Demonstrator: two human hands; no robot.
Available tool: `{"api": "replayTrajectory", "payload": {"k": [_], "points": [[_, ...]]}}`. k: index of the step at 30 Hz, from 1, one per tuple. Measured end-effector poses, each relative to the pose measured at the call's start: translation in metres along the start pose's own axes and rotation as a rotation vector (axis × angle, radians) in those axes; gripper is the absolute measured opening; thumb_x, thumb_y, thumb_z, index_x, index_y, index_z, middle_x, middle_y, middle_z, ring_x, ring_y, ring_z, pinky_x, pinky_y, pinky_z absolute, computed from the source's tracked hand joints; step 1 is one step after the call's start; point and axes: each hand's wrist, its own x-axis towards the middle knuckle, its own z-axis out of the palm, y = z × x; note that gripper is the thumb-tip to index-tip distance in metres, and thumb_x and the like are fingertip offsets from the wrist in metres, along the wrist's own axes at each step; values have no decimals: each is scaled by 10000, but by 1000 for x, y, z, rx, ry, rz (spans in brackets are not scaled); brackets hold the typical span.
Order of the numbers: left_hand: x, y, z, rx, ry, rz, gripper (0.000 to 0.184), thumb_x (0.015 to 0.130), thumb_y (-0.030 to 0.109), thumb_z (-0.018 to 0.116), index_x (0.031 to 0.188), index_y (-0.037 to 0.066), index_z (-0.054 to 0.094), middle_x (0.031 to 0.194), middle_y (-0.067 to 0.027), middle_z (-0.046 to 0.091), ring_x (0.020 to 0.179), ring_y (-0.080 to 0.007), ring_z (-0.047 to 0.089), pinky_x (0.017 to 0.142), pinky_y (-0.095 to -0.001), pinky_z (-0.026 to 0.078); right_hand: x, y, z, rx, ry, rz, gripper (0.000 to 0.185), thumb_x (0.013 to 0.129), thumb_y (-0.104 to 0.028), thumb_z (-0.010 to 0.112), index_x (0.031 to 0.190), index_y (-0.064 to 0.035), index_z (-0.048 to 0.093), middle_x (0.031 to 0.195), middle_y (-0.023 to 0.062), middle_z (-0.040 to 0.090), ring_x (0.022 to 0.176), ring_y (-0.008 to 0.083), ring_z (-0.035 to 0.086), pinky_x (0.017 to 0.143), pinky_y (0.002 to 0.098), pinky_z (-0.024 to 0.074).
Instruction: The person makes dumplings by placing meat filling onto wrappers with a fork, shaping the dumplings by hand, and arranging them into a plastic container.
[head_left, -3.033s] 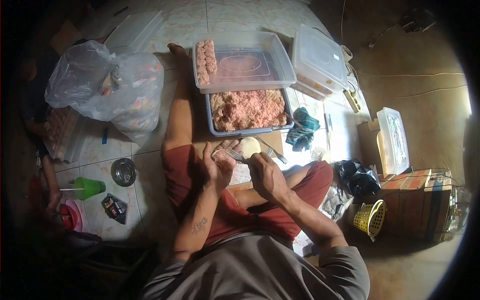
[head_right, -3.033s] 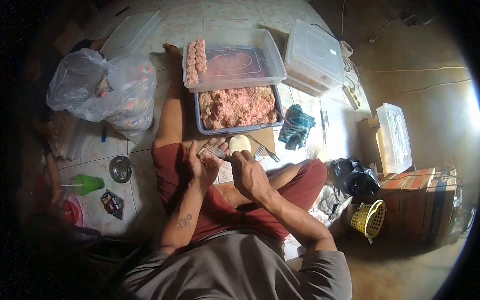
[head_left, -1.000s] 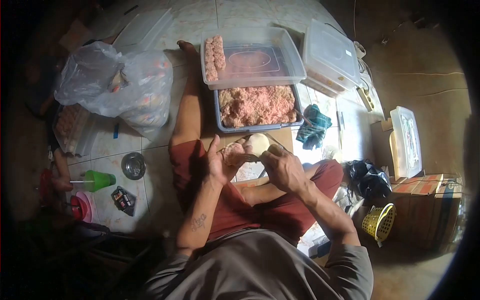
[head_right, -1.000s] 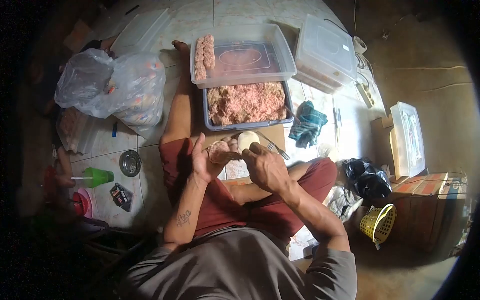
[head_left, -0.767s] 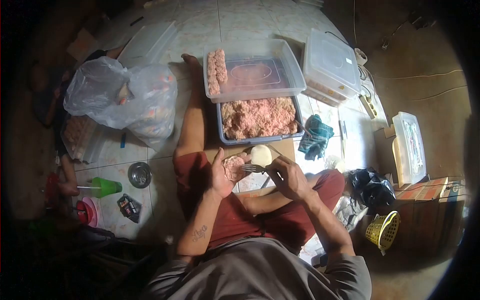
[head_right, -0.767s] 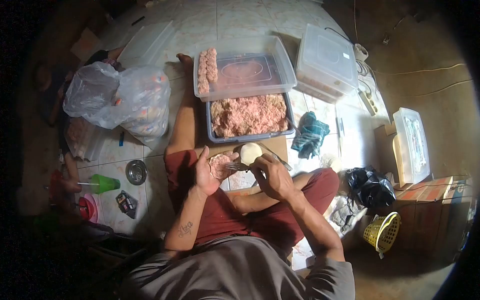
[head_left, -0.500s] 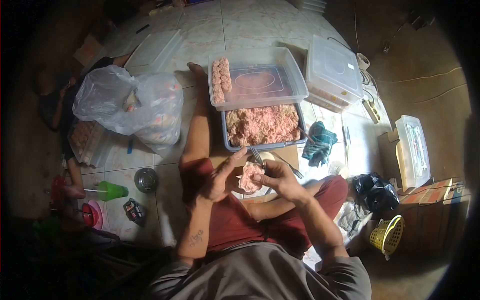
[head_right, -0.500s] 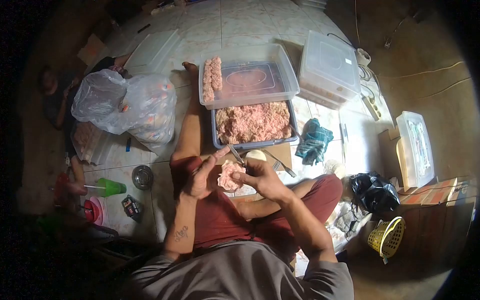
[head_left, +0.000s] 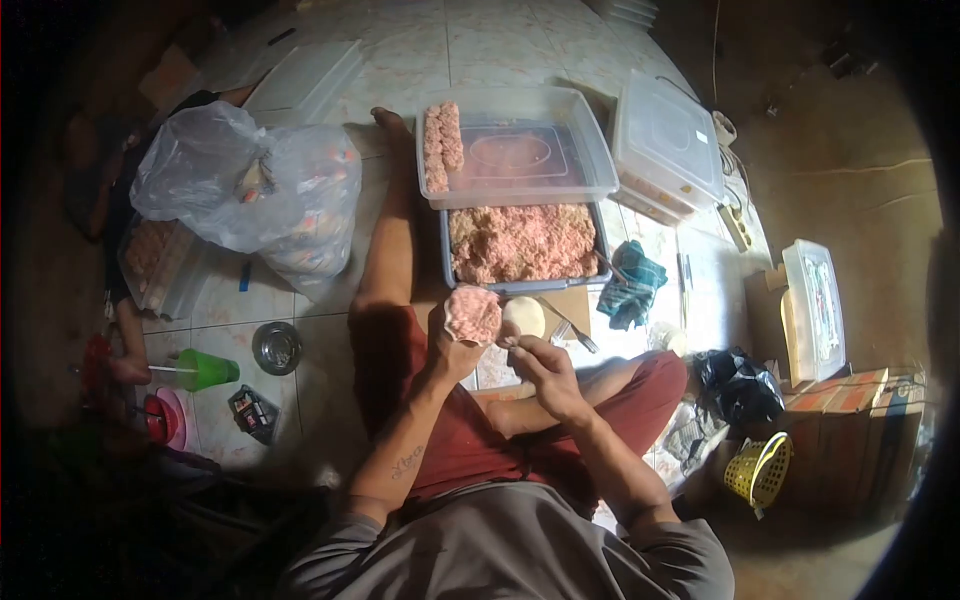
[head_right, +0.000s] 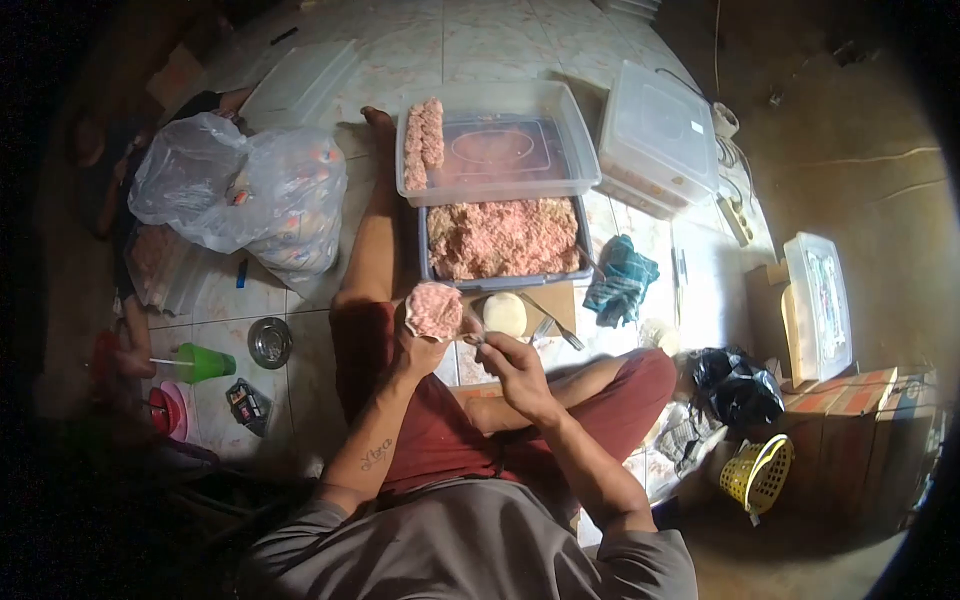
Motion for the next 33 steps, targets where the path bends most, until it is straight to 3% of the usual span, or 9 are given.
{"api": "replayTrajectory", "payload": {"k": [3, 4, 7, 13, 16, 17, 21, 27, 33], "points": [[1, 11, -8, 264, -56, 100, 333, 764, 186, 872, 955, 38, 642, 875, -125, 686, 792, -292, 684, 710, -348, 542, 9, -37, -7, -777, -32, -414, 140, 1007, -74, 564, 1040, 7, 673, 815, 113, 607, 743, 241, 603, 638, 352, 453], [5, 19, -9, 340, -15, 139, 349, 758, 204, 885, 941, 40, 637, 864, -122, 687, 776, -293, 686, 702, -345, 544, 12, -38, -18, -744, -40, -445, 148, 984, -46, 557, 1055, 15, 671, 836, 188, 587, 750, 334, 596, 656, 387, 456], [12, 36, -18, 172, 35, 54, 448, 690, 236, 942, 943, 47, 625, 804, -96, 682, 732, -256, 678, 683, -356, 541, 9, -37, -28, -750, 39, -402, 167, 1008, -73, 550, 1055, 18, 681, 808, 99, 597, 718, 240, 565, 652, 344, 441], [5, 15, -20, -137, 54, -40, 499, 674, 195, 963, 988, 24, 615, 965, -59, 673, 883, -155, 635, 784, -324, 533, -12, 9, -18, 117, -189, 124, 218, 1075, -164, 525, 1107, -3, 670, 842, -44, 535, 778, 89, 465, 703, 276, 422], [7, 24, -11, -75, -138, 55, 465, 667, 161, 961, 956, 48, 616, 836, -11, 623, 754, -117, 575, 731, -280, 513, -9, 15, 2, 18, -92, -10, 178, 1052, -120, 548, 1106, 10, 656, 841, 5, 559, 756, 130, 487, 714, 309, 434], [2, 17, -10, 26, -244, 8, 549, 662, 313, 966, 995, 34, 631, 914, -79, 691, 820, -179, 665, 764, -328, 545, 0, 15, 3, -380, -62, -372, 149, 1006, -37, 552, 1106, 19, 647, 855, 109, 582, 755, 239, 551, 721, 362, 460], [3, 22, -6, 308, -29, -146, 596, 646, 367, 964, 1013, 34, 634, 878, -86, 693, 788, -183, 675, 744, -319, 549, 0, -15, -8, -661, 49, -357, 120, 939, 61, 537, 1034, 37, 607, 884, 169, 568, 780, 321, 583, 712, 380, 466], [11, 36, -28, -54, -187, -16, 504, 668, 174, 962, 1008, 52, 611, 878, -15, 668, 814, -109, 626, 739, -288, 535, -19, 13, -27, -16, -57, 94, 187, 1070, -129, 496, 1153, -22, 624, 849, -41, 551, 741, 52, 437, 662, 212, 372], [14, 44, -26, 50, -152, -124, 484, 674, 148, 955, 996, 57, 606, 869, 14, 606, 808, -78, 559, 734, -246, 497, -26, 23, -20, 123, -191, 184, 286, 1086, -192, 490, 1243, -18, 655, 867, -37, 594, 749, 53, 444, 688, 204, 372]]}}
